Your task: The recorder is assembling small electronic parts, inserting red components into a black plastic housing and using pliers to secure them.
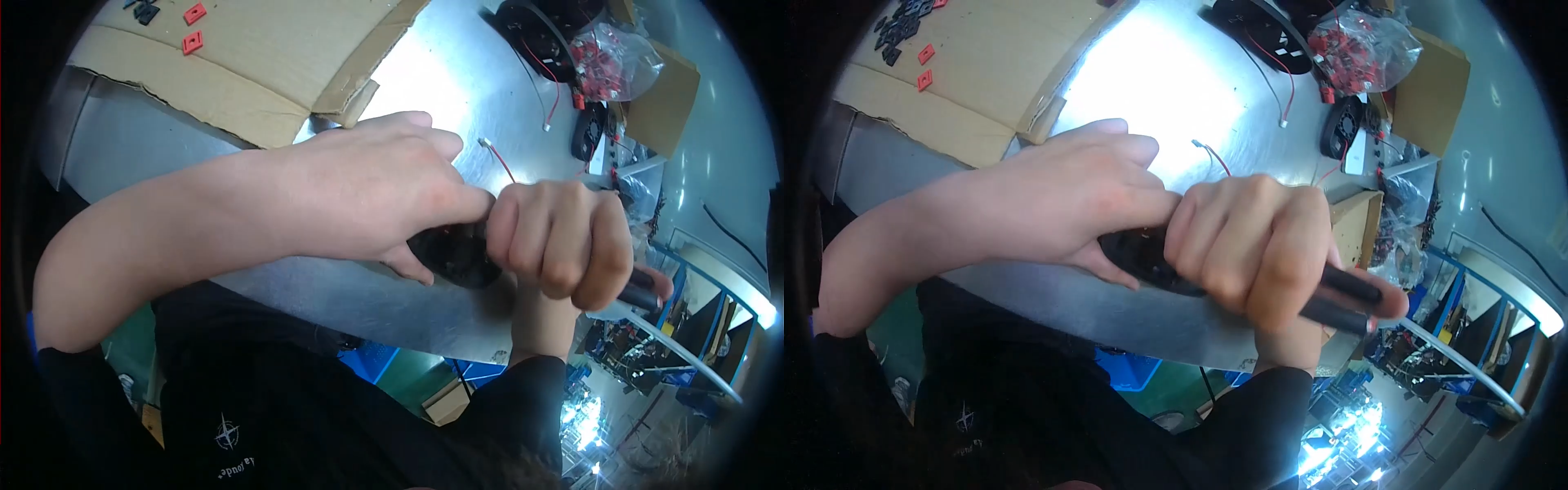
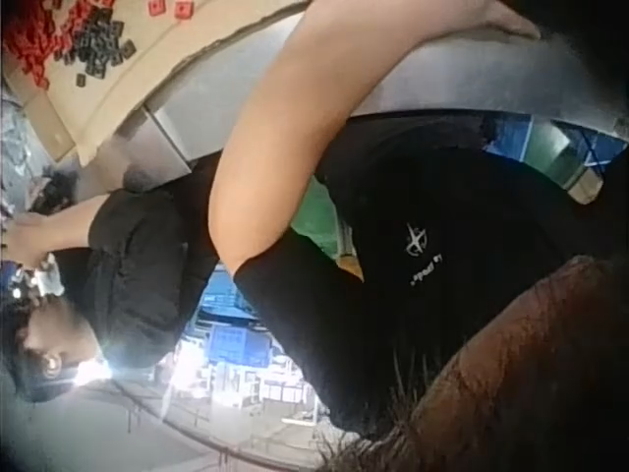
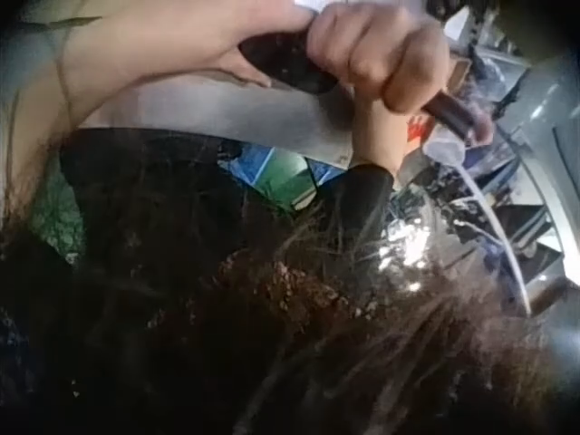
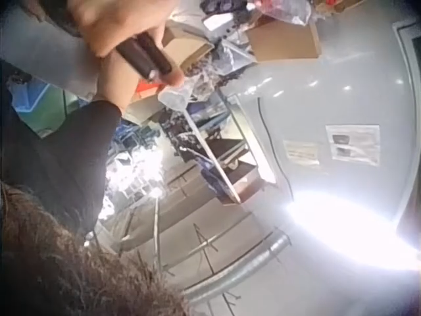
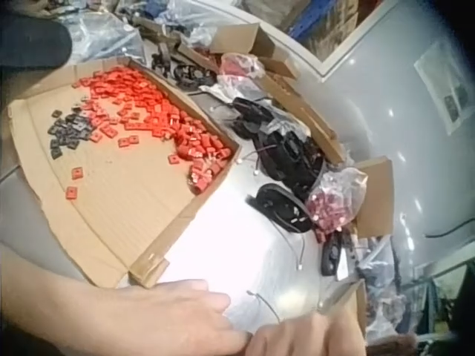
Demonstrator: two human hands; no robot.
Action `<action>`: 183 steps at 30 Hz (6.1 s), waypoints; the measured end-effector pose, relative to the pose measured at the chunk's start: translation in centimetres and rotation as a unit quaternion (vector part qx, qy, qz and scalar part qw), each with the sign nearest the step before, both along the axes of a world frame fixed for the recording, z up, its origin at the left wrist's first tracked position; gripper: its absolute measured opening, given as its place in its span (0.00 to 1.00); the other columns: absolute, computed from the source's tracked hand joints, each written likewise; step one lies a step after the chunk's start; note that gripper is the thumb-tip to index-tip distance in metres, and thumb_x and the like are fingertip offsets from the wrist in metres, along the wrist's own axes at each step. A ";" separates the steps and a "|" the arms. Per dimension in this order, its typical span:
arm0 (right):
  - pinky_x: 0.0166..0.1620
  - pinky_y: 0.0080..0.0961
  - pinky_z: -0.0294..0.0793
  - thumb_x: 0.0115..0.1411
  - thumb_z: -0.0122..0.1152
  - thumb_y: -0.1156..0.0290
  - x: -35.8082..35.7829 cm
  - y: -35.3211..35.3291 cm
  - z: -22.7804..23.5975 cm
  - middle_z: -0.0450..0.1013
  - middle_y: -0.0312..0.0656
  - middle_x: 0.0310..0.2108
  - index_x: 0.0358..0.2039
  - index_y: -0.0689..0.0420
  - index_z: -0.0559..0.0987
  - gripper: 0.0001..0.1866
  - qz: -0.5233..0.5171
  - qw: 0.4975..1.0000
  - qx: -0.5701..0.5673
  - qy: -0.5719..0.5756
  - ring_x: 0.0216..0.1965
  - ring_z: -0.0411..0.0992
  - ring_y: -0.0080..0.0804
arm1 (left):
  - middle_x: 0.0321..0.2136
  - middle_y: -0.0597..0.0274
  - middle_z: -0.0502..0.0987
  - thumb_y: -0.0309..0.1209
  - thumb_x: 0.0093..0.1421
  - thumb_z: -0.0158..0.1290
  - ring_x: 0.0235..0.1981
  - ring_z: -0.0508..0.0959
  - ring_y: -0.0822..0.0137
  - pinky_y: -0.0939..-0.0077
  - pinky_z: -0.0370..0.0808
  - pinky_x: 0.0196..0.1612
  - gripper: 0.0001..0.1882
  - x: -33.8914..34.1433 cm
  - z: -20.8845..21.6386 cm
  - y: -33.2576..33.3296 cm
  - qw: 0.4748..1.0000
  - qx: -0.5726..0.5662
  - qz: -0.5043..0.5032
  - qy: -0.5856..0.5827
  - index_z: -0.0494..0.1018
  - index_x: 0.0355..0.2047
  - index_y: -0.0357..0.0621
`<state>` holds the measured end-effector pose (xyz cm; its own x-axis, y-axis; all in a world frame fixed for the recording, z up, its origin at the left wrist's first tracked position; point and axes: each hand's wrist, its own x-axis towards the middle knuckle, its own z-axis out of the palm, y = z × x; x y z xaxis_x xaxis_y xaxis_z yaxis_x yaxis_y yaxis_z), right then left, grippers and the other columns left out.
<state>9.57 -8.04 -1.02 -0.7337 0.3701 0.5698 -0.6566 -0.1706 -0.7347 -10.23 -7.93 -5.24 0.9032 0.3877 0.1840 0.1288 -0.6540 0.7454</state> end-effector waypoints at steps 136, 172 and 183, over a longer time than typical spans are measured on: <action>0.36 0.29 0.66 0.59 0.55 0.24 -2.2 -10.4 -2.4 0.62 0.37 0.27 0.39 0.52 0.63 0.39 -0.597 0.802 0.016 0.005 0.27 0.62 0.29 | 0.29 0.56 0.77 0.57 0.58 0.64 0.38 0.78 0.54 0.60 0.70 0.45 0.30 1.4 0.7 -2.1 0.972 0.225 0.065 -0.003 0.69 0.42 0.44; 0.28 0.21 0.60 0.33 0.58 0.09 -3.5 -9.6 -2.4 0.60 0.33 0.24 0.38 0.54 0.62 0.57 -0.591 0.799 0.086 0.062 0.21 0.55 0.20 | 0.28 0.58 0.78 0.54 0.54 0.67 0.35 0.79 0.54 0.60 0.70 0.44 0.27 1.0 1.2 -2.1 0.984 0.172 0.036 -0.012 0.73 0.42 0.48; 0.37 0.31 0.63 0.51 0.73 0.33 -3.3 -11.8 -1.4 0.58 0.35 0.24 0.38 0.50 0.61 0.38 -0.605 0.782 0.122 -0.091 0.24 0.58 0.27 | 0.26 0.58 0.78 0.56 0.55 0.66 0.35 0.80 0.53 0.58 0.70 0.43 0.26 1.5 1.0 -1.4 0.987 0.151 0.005 -0.048 0.73 0.37 0.49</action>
